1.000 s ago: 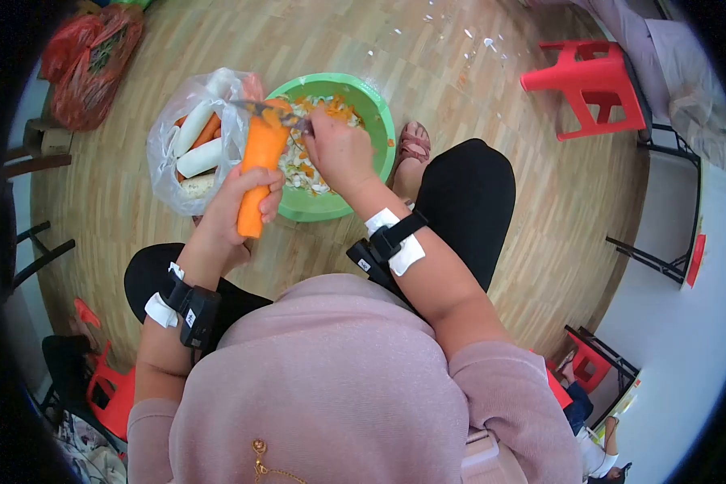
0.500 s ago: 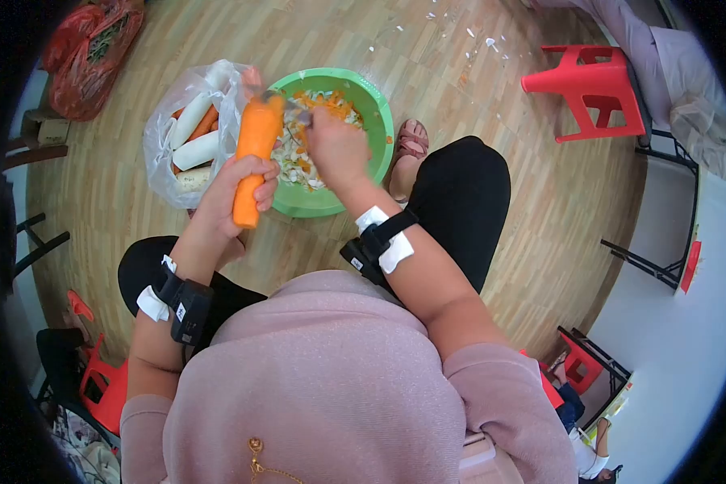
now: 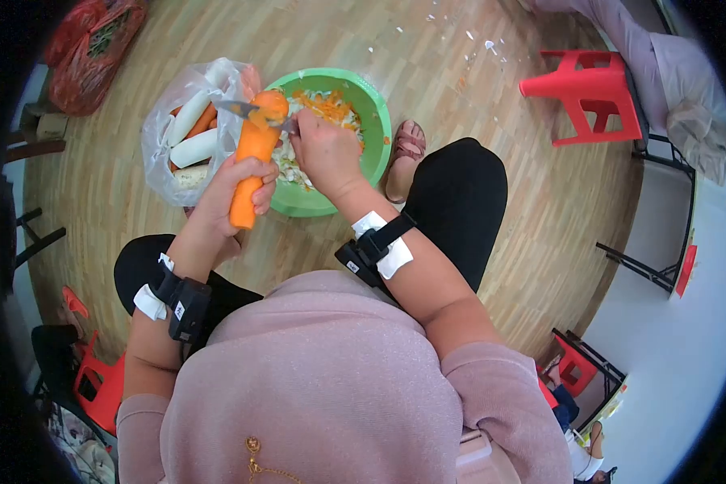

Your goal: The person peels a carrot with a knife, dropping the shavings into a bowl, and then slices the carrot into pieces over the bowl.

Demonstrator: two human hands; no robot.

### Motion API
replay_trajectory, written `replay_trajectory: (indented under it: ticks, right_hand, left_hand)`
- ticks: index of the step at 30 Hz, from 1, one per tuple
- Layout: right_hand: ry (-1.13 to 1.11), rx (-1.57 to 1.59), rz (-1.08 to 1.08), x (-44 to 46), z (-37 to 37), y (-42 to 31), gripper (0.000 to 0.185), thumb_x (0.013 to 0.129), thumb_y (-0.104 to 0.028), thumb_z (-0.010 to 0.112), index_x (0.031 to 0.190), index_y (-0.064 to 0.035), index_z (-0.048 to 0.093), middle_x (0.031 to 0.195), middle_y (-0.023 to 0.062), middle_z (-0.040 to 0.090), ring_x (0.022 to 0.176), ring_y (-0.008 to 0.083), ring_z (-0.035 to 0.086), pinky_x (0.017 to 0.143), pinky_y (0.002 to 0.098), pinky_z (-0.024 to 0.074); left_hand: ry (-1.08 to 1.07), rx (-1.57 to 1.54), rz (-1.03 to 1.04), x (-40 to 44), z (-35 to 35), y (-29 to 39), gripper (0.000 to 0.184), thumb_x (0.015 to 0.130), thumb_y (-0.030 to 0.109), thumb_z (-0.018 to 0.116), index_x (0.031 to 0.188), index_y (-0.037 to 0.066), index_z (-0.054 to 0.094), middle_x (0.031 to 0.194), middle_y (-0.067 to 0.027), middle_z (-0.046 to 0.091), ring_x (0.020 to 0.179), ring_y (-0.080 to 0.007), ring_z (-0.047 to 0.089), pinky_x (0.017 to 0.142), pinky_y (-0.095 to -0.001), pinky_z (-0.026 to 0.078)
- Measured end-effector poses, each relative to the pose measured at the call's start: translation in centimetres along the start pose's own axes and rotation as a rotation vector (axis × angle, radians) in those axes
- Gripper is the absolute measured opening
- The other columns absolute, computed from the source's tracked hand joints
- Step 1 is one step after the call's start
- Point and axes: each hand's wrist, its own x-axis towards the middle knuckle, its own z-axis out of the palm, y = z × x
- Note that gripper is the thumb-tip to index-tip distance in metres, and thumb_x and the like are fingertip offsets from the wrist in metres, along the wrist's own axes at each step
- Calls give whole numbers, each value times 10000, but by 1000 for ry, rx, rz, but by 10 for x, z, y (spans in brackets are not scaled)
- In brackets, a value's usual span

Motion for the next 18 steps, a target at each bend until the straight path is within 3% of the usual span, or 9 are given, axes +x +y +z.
replay_trajectory:
  ticks: [5, 11, 18]
  right_hand:
    - [33, -80, 233, 1, 13, 33, 142, 828, -209, 571, 842, -69, 557, 652, 159, 615, 618, 331, 622, 541, 436, 486]
    - [26, 145, 258, 2, 9, 26, 152, 842, -216, 549, 847, -64, 563, 677, 176, 617, 634, 368, 610, 576, 461, 477]
    - [-15, 120, 298, 2, 13, 30, 153, 854, -218, 538, 857, -68, 567, 682, 178, 617, 644, 370, 609, 586, 468, 475]
  left_hand:
    - [-68, 74, -52, -10, 7, 0, 297, 763, 80, 607, 992, 52, 421, 680, -57, 497, 434, -125, 475, 390, -280, 410]
    - [-43, 105, -26, -12, 14, 2, 372, 757, 81, 620, 1062, 39, 410, 656, -62, 500, 411, -132, 472, 386, -278, 408]
    - [-5, 149, -13, -13, 17, 3, 400, 759, 71, 621, 1092, 41, 400, 661, -54, 497, 422, -129, 481, 374, -276, 411]
